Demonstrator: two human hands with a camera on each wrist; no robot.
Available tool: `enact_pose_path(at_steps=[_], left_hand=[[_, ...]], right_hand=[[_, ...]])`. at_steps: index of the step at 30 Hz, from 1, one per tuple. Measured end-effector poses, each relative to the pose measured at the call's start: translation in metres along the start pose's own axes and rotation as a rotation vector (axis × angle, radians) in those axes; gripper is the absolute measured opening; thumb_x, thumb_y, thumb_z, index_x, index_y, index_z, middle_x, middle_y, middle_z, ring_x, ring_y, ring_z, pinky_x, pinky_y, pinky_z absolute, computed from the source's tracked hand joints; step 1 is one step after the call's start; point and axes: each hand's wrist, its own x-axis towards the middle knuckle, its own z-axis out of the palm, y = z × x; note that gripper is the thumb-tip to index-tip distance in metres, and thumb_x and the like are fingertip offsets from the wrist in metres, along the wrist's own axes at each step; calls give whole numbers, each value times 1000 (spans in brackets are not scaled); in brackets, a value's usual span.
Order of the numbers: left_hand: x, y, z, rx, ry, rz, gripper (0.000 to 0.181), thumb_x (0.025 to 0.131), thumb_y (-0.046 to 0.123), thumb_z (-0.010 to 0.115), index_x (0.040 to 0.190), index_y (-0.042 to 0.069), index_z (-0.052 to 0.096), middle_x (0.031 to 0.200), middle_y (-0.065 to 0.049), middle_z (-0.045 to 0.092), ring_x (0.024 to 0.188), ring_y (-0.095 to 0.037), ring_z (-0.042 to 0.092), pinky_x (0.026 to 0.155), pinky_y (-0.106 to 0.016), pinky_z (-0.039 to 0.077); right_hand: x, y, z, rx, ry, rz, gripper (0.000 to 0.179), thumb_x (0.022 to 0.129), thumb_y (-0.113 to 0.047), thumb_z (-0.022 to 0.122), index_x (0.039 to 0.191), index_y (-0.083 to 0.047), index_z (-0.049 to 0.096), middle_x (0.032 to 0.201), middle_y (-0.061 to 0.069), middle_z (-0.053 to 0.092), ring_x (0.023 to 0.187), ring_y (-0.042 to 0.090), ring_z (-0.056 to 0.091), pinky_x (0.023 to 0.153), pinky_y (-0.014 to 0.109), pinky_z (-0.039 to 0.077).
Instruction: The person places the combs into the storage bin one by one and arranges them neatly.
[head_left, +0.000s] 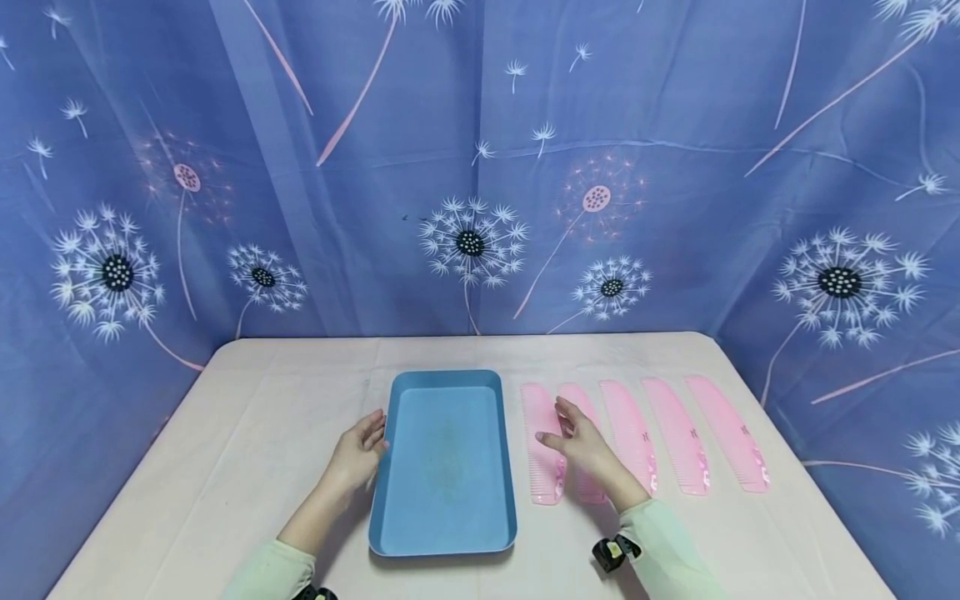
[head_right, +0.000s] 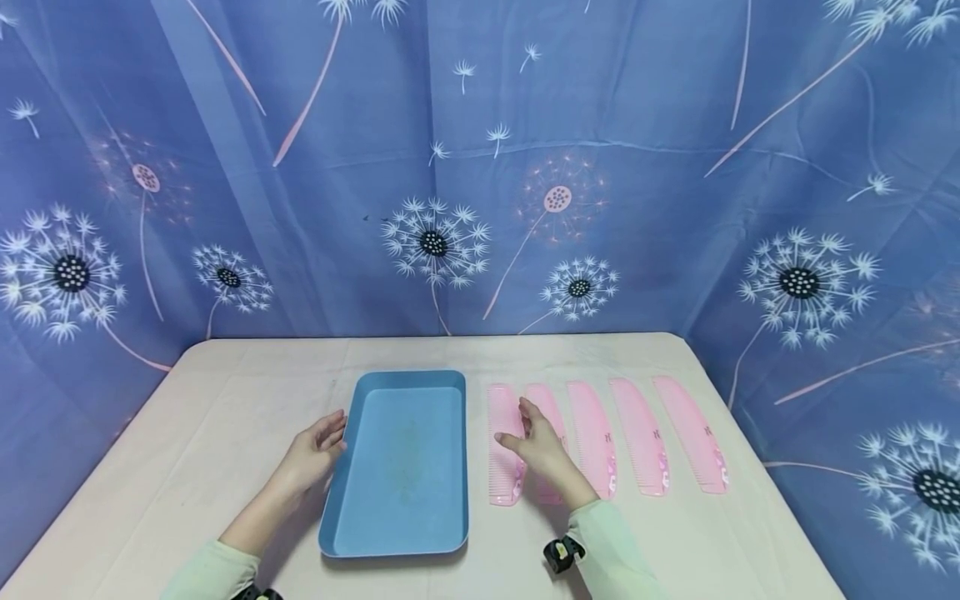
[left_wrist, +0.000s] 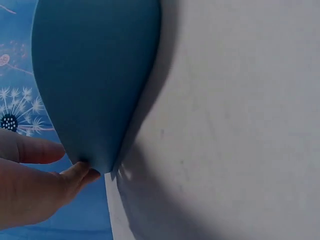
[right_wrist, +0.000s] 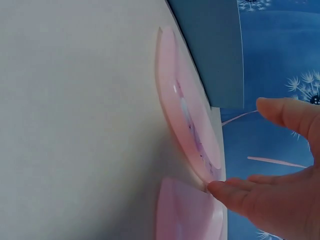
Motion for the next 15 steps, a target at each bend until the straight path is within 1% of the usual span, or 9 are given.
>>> enact_pose_path(at_steps=[5, 10, 15], left_hand=[[-2, -3, 1, 19, 12, -13, 56, 92, -6, 47, 145, -7, 30, 146, -29, 36, 133, -40, 40, 105, -42, 41], [-2, -5, 2, 4, 18, -19, 54, 92, -5, 48, 144, -7, 33, 145, -29, 38, 131, -40, 42, 104, -42, 42], [-1, -6, 1, 2, 22, -27, 53, 92, -5, 48, 144, -6, 35, 144, -29, 39, 130, -40, 43, 103, -41, 43]], right_hand=[[2, 3, 2, -36, 25, 21, 79, 84, -5, 68, 145, 14, 22, 146, 37, 27, 133, 53, 29, 111, 56, 30], [4, 6, 4, -80, 52, 48, 79, 80, 0, 69, 144, 13, 24, 145, 36, 30, 132, 52, 32, 110, 55, 32], [7, 7, 7, -164, 66, 76, 82, 76, 4, 70, 145, 11, 26, 145, 34, 32, 131, 50, 36, 108, 54, 35]])
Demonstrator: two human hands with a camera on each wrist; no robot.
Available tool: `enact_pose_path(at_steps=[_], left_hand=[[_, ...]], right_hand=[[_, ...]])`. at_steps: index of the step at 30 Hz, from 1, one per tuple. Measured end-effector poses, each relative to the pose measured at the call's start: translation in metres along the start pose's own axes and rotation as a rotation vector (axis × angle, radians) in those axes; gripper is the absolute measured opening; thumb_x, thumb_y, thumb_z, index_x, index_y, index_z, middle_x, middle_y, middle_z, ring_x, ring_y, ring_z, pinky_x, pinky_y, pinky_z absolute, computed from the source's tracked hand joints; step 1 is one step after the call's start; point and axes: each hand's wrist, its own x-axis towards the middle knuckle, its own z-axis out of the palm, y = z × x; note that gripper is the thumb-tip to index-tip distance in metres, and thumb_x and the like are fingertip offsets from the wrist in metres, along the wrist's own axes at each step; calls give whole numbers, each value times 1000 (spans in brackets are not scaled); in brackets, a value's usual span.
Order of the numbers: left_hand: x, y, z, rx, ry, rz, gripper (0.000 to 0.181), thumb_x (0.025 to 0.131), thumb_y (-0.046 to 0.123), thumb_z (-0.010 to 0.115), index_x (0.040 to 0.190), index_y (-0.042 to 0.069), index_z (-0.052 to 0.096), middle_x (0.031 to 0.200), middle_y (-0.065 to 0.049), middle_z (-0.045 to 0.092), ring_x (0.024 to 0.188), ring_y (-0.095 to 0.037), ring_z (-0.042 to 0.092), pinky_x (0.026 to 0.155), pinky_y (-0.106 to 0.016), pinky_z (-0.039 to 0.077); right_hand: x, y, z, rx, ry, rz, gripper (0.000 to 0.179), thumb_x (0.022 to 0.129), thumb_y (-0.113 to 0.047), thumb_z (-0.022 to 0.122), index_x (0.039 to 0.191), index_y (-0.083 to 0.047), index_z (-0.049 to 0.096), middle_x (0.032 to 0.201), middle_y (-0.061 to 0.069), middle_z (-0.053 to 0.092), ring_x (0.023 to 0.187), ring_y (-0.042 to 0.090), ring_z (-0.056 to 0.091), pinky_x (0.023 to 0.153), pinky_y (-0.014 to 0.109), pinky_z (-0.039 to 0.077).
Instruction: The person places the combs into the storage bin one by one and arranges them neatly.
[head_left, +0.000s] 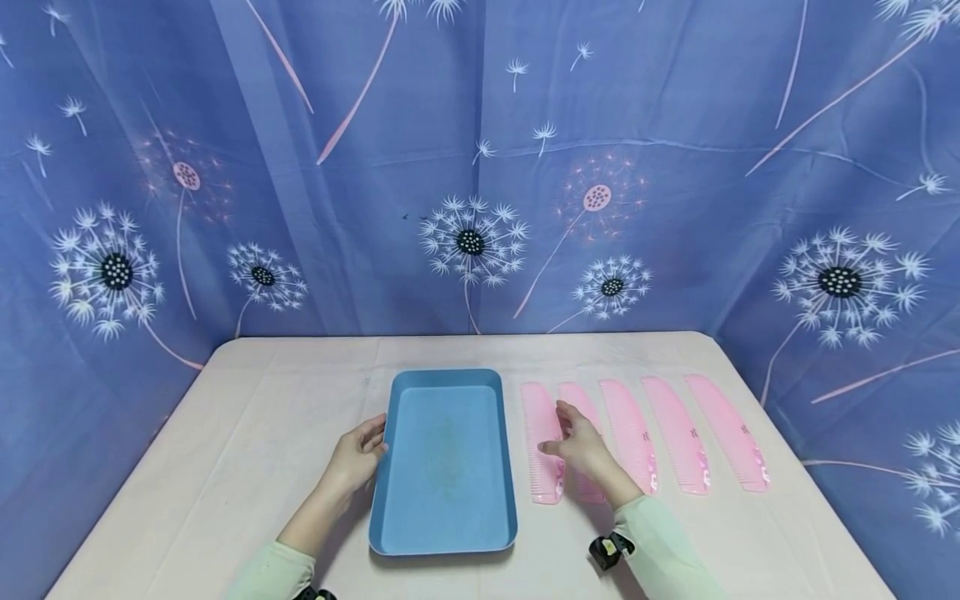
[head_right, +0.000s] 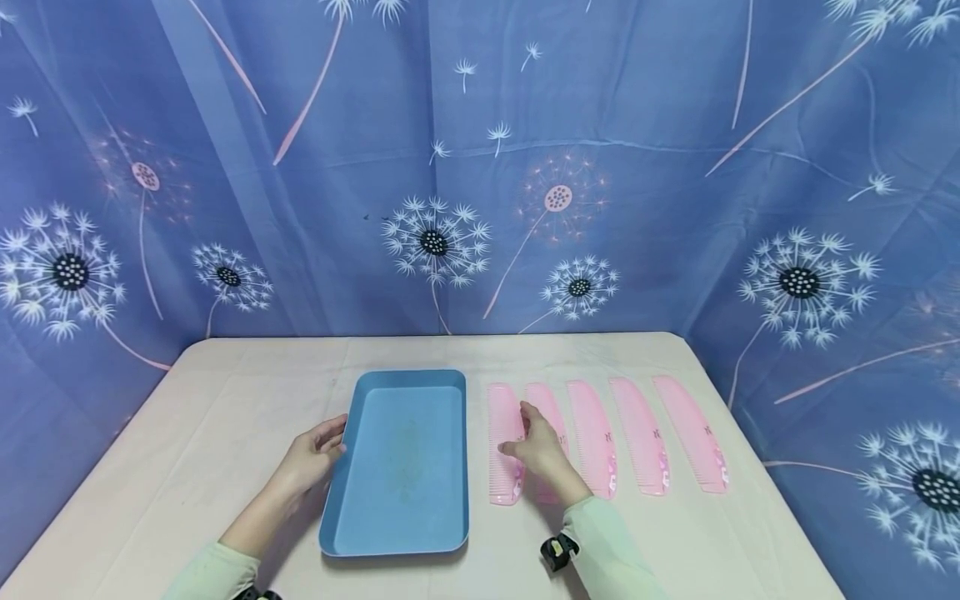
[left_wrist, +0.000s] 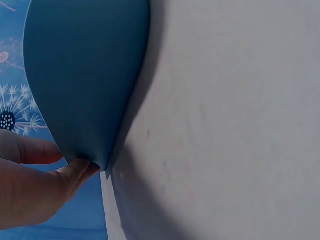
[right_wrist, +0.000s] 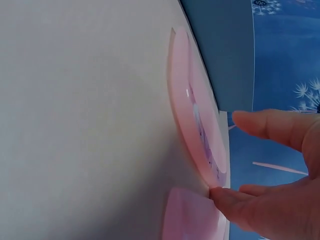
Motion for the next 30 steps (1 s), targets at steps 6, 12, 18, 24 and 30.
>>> enact_pose_path(at_steps=[6, 12, 18, 24, 30], left_hand=[[0, 0, 0, 6, 5, -12, 53, 92, -4, 49, 144, -6, 35, 144, -29, 39, 130, -40, 44, 103, -41, 43], [-1, 1, 1, 4, 7, -17, 53, 93, -4, 48, 144, -6, 35, 143, -29, 40, 129, -40, 44, 103, -41, 44], [0, 0, 1, 4, 5, -15, 52, 93, -4, 49, 143, -6, 36, 143, -29, 40, 129, -41, 45, 103, -43, 43], [1, -1, 1, -5, 4, -10, 52, 92, -4, 49, 143, -6, 36, 142, -29, 41, 129, -41, 45, 104, -43, 43], [1, -1, 1, 6, 11, -15, 52, 92, -4, 50, 143, -6, 37, 142, -29, 42, 129, -41, 45, 103, -42, 44]], right_hand=[[2, -3, 5, -100, 25, -5, 90, 69, 7, 76, 144, 12, 26, 143, 34, 35, 129, 48, 40, 108, 52, 37], [3, -4, 10, -223, 60, -15, 96, 64, 4, 82, 143, 13, 28, 143, 34, 37, 131, 47, 37, 111, 53, 32], [3, -5, 11, -270, 82, -16, 99, 61, 2, 85, 142, 13, 30, 141, 34, 38, 130, 49, 36, 111, 54, 32], [5, -6, 12, -276, 93, -10, 100, 59, 2, 86, 143, 9, 32, 139, 32, 40, 127, 50, 38, 108, 55, 35], [5, -7, 13, -282, 93, 8, 102, 58, 1, 87, 145, 5, 32, 132, 29, 44, 121, 47, 43, 104, 56, 40]])
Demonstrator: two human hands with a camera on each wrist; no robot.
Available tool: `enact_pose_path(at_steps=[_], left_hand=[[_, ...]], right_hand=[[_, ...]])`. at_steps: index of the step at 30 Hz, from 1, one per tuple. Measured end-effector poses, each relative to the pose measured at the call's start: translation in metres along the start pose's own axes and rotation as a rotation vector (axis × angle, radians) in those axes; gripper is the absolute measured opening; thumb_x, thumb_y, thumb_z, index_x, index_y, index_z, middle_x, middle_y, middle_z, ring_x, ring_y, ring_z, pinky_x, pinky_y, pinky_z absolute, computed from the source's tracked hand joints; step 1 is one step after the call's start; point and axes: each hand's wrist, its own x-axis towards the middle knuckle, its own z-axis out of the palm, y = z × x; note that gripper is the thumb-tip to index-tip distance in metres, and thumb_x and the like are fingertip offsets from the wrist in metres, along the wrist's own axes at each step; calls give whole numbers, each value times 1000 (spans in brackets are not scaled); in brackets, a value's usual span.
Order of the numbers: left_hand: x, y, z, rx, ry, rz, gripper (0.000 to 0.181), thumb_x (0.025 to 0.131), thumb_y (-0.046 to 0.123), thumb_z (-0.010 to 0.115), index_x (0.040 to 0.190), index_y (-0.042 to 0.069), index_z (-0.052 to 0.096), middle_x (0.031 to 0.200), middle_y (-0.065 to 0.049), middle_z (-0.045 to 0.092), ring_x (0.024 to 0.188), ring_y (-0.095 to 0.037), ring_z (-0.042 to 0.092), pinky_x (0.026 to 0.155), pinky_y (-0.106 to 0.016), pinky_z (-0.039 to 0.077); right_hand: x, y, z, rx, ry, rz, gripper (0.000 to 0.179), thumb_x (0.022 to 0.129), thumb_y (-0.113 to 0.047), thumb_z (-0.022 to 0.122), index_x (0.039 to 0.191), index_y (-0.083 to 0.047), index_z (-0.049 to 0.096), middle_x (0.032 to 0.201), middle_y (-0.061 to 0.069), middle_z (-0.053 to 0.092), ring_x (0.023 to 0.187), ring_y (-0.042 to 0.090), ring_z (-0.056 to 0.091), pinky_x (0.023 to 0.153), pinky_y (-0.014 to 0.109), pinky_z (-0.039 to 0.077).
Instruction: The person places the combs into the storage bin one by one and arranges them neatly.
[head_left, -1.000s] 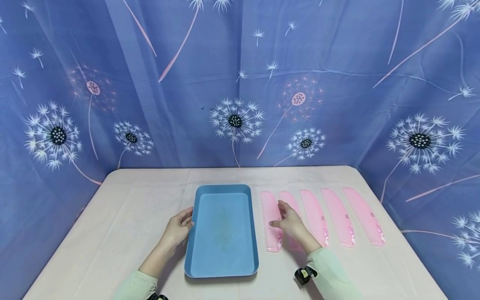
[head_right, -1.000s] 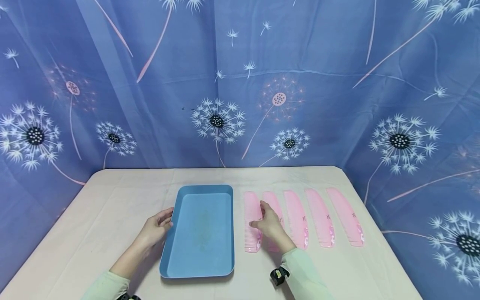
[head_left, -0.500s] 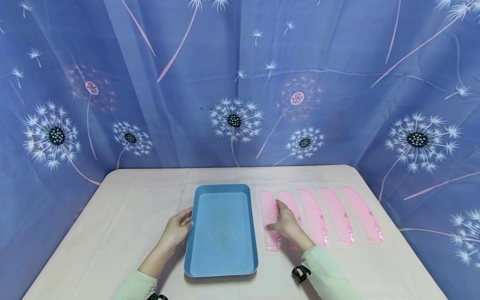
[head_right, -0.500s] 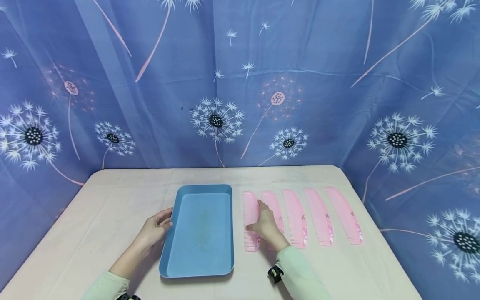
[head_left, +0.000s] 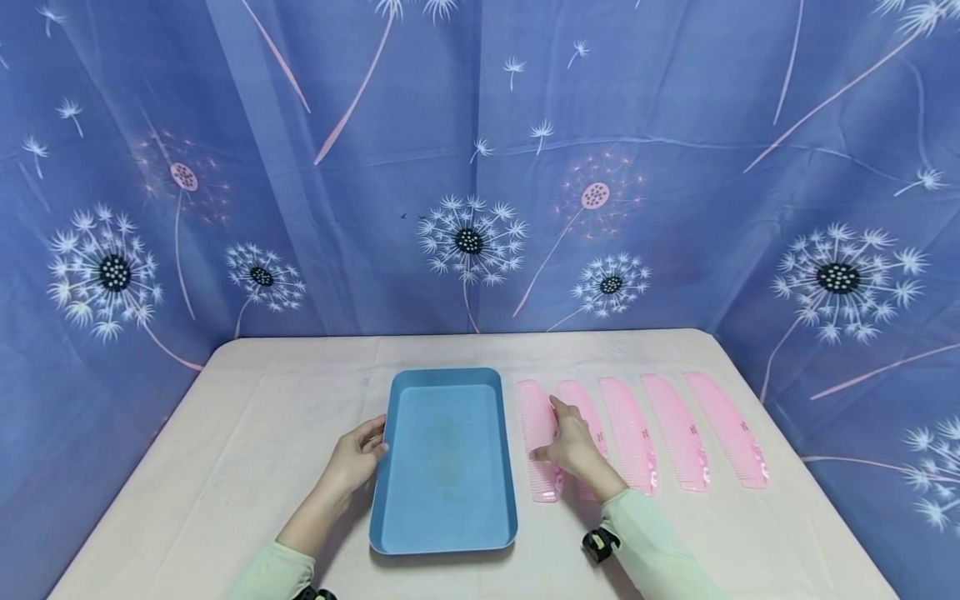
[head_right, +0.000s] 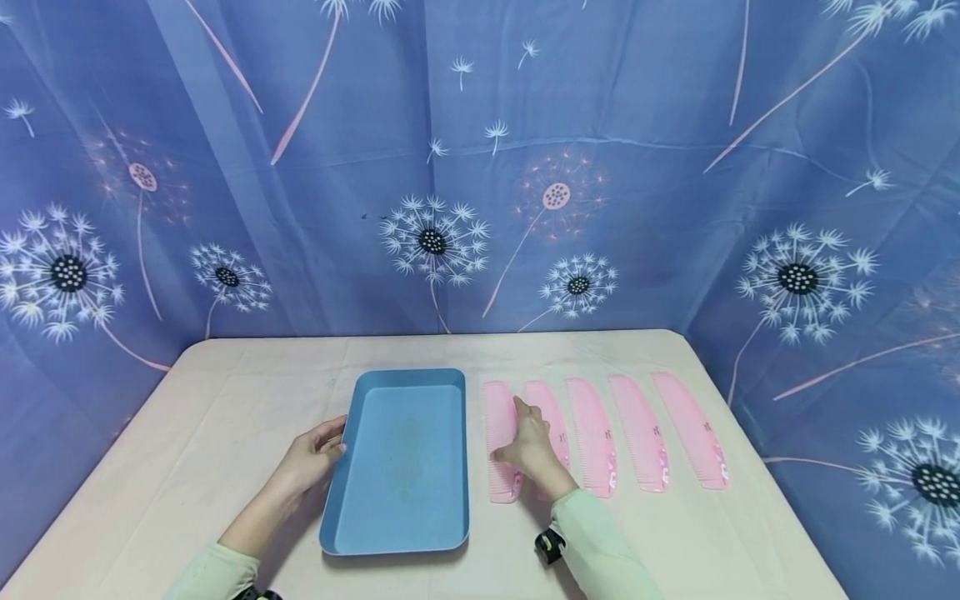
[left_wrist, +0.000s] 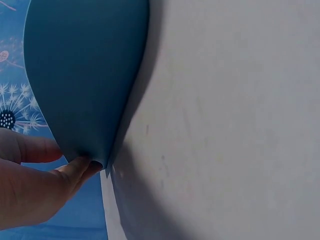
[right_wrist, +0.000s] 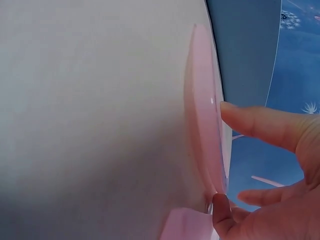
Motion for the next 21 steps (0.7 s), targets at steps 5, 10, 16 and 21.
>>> enact_pose_path(at_steps=[5, 10, 16, 21], left_hand=[[-1, 1, 0, 8, 5, -4, 52, 92, -3, 49, 143, -6, 37, 142, -29, 42, 129, -41, 45, 103, -42, 44], [0, 1, 0, 28, 12, -15, 51, 93, 0, 50, 143, -3, 39, 143, -27, 43, 129, -40, 46, 102, -41, 45], [0, 0, 1, 23, 14, -27, 52, 93, 0, 50, 143, -1, 39, 142, -26, 44, 128, -39, 46, 101, -42, 46], [-2, 0, 0, 14, 12, -17, 51, 93, 0, 50, 143, -2, 39, 142, -27, 43, 128, -40, 47, 100, -41, 46]], right_hand=[[1, -2, -1, -2, 0, 19, 102, 58, 0, 87, 145, 4, 33, 128, 31, 45, 120, 48, 43, 102, 57, 42], [2, -2, -1, 21, -10, 42, 100, 59, 0, 86, 144, 5, 34, 127, 34, 44, 114, 45, 49, 100, 54, 44], [0, 0, -1, 53, -20, 36, 98, 61, 3, 85, 144, 5, 33, 128, 35, 48, 115, 45, 53, 99, 51, 47], [-1, 3, -4, 103, -19, 24, 84, 70, 5, 77, 143, 5, 36, 111, 29, 60, 99, 37, 61, 82, 41, 55]])
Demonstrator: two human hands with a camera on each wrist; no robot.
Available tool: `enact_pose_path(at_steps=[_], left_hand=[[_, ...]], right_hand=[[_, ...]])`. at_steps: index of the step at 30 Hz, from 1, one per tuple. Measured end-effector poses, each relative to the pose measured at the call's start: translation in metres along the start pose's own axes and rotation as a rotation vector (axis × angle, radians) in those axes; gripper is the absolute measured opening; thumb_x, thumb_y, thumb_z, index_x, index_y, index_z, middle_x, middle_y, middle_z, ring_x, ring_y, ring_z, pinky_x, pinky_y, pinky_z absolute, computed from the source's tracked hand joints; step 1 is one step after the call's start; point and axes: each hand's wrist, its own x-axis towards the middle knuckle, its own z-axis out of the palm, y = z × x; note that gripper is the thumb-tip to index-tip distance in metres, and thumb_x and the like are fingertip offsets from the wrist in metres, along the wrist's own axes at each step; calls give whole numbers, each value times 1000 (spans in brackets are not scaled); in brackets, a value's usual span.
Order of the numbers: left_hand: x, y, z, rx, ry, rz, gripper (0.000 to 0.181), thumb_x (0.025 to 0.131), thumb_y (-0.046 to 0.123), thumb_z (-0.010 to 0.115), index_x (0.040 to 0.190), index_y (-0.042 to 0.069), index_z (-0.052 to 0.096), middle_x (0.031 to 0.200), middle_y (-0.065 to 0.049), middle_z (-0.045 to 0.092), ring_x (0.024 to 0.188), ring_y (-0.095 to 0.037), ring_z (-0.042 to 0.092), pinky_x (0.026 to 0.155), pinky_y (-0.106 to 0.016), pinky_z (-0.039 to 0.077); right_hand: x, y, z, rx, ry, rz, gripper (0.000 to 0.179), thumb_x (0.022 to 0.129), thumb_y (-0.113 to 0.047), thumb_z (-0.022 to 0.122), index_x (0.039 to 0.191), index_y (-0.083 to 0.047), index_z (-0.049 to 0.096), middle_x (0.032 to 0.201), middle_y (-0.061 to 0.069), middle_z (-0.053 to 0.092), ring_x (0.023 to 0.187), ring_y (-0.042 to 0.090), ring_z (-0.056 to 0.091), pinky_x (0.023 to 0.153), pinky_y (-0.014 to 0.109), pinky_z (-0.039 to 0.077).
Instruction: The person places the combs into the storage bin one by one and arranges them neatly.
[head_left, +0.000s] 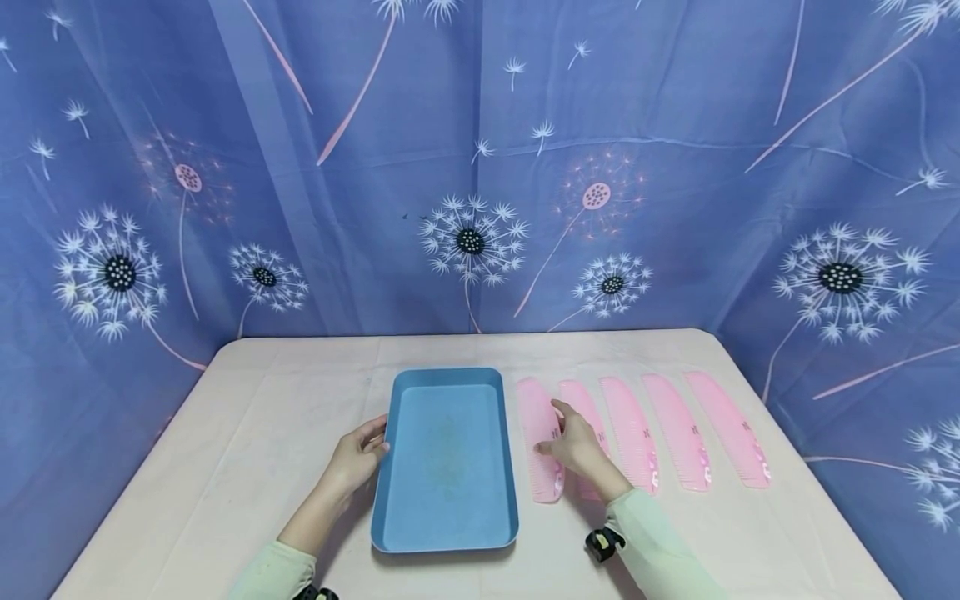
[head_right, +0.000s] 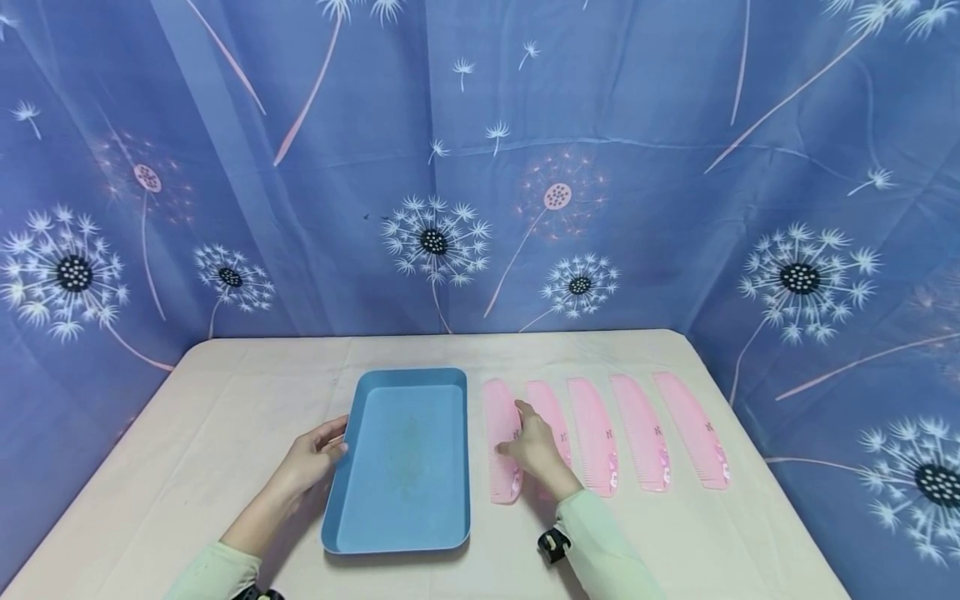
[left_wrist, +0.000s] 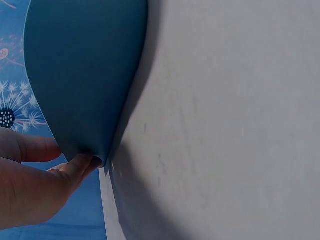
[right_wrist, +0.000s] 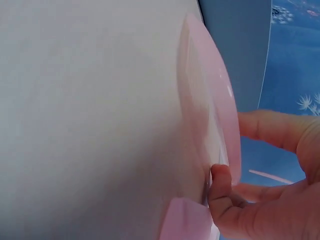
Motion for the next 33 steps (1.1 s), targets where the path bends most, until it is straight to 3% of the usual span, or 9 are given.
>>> enact_pose_path(at_steps=[4, 7, 17, 25, 33], left_hand=[[-1, 0, -1, -9, -2, 1, 51, 93, -1, 50, 143, -3, 39, 142, -28, 43, 128, -40, 47, 100, -41, 46], [-1, 0, -1, -6, -2, -2, 51, 93, 0, 50, 143, -2, 39, 142, -27, 42, 128, -40, 47, 100, -42, 46], [0, 0, -3, -23, -17, 2, 50, 94, -1, 49, 143, -3, 39, 143, -28, 42, 128, -41, 45, 102, -43, 44], [0, -1, -2, -31, -20, 8, 50, 94, -1, 49, 143, -3, 39, 142, -28, 42, 128, -41, 46, 102, -42, 45], [0, -3, -2, -27, -16, 8, 50, 94, 0, 49, 143, -2, 40, 143, -27, 42, 128, -41, 46, 102, -43, 45]], right_hand=[[-1, 3, -5, 62, 1, -33, 66, 77, 8, 66, 139, 7, 42, 87, 13, 56, 72, 20, 52, 57, 26, 47], [-1, 5, -8, 126, 4, -61, 59, 78, 11, 60, 135, 9, 45, 83, 11, 54, 70, 16, 51, 53, 21, 45], [-2, 7, -15, 245, 9, -28, 55, 80, 11, 62, 133, 6, 50, 83, 8, 54, 75, 16, 53, 57, 21, 50], [0, 9, -21, 293, 21, -18, 58, 77, 9, 62, 134, 3, 51, 89, 14, 60, 76, 16, 58, 66, 25, 56], [-1, 5, -27, 383, 25, -18, 58, 79, 8, 62, 135, 2, 51, 90, 13, 59, 73, 13, 57, 63, 22, 57]])
